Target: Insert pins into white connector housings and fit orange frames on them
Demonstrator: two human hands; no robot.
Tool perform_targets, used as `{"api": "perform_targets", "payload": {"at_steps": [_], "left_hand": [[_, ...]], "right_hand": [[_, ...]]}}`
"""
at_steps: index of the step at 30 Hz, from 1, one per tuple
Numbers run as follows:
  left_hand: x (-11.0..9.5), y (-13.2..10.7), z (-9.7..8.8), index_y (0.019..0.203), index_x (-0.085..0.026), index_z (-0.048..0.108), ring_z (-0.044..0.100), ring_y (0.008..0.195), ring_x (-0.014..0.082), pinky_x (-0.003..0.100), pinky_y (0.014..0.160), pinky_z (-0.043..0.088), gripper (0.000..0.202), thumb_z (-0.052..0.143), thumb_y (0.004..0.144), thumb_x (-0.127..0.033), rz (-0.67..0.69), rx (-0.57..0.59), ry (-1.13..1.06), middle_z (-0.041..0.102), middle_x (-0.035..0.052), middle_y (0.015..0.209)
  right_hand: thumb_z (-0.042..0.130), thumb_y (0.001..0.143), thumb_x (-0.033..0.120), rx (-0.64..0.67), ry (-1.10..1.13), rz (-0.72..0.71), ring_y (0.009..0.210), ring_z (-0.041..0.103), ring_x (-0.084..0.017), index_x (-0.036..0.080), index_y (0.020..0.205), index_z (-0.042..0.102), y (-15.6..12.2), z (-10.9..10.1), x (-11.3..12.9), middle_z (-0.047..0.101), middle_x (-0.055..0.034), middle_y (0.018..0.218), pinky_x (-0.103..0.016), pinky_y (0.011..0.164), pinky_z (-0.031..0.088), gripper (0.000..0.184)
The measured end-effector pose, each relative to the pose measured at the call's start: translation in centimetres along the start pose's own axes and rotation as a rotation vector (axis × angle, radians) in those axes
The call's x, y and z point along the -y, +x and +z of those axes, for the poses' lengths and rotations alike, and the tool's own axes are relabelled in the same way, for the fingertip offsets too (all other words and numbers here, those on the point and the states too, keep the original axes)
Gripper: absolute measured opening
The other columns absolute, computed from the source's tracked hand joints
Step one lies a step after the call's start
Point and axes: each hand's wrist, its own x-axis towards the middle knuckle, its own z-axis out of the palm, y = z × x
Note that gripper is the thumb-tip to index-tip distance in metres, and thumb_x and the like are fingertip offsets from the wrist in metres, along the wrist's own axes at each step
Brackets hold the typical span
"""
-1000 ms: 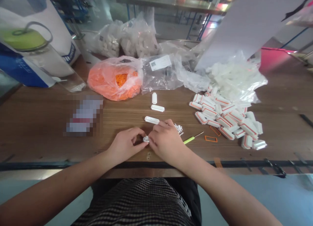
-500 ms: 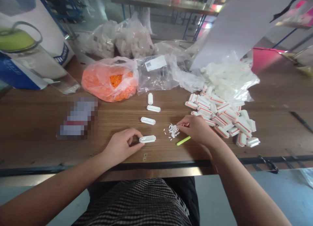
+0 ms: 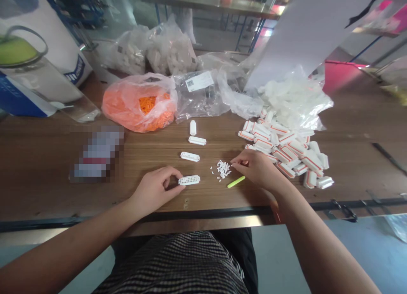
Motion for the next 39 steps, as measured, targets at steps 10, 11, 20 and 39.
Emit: {"api": "perform_targets", "payload": {"at_steps": [10, 11, 20, 39], "left_hand": [[0.1, 0.0, 0.1, 0.085, -0.021, 0.063, 0.044, 0.055, 0.0104, 0.024, 0.055, 0.033, 0.007, 0.066, 0.079, -0.024, 0.002, 0.001, 0.010, 0.045, -0.0068, 0.060], [0.1, 0.0, 0.1, 0.085, -0.021, 0.063, 0.044, 0.054, 0.0104, 0.024, 0.055, 0.033, 0.007, 0.066, 0.079, -0.024, 0.002, -0.001, 0.011, 0.044, -0.0069, 0.060], [0.3, 0.0, 0.2, 0.086, -0.021, 0.063, 0.044, 0.054, 0.0107, 0.024, 0.055, 0.033, 0.008, 0.067, 0.079, -0.024, 0.015, -0.006, 0.010, 0.046, -0.0066, 0.061], [0.0, -0.2, 0.4, 0.086, -0.020, 0.064, 0.045, 0.055, 0.0101, 0.024, 0.058, 0.036, 0.009, 0.067, 0.079, -0.025, -0.011, -0.022, -0.028, 0.053, -0.0062, 0.064]], "right_hand": [[0.057, 0.080, 0.037, -0.019, -0.135, 0.156, 0.060, 0.065, -0.018, 0.022, 0.070, 0.074, -0.3, 0.2, -0.1, 0.072, -0.0015, 0.063, -0.028, 0.054, 0.041, 0.025], [0.056, 0.080, 0.037, -0.016, -0.106, 0.160, 0.062, 0.066, -0.018, 0.023, 0.072, 0.075, -0.4, 0.1, -0.4, 0.073, -0.0012, 0.066, -0.028, 0.056, 0.043, 0.025], [0.060, 0.078, 0.034, -0.081, -0.105, 0.148, 0.059, 0.064, -0.018, 0.024, 0.068, 0.075, -1.3, 0.9, 0.0, 0.072, -0.0016, 0.064, -0.029, 0.055, 0.041, 0.021], [0.063, 0.082, 0.022, -0.017, 0.184, -0.320, 0.062, 0.057, -0.013, 0.021, 0.070, 0.067, -0.1, 5.5, 9.1, 0.064, 0.0024, 0.063, -0.035, 0.075, 0.039, 0.013]]}}
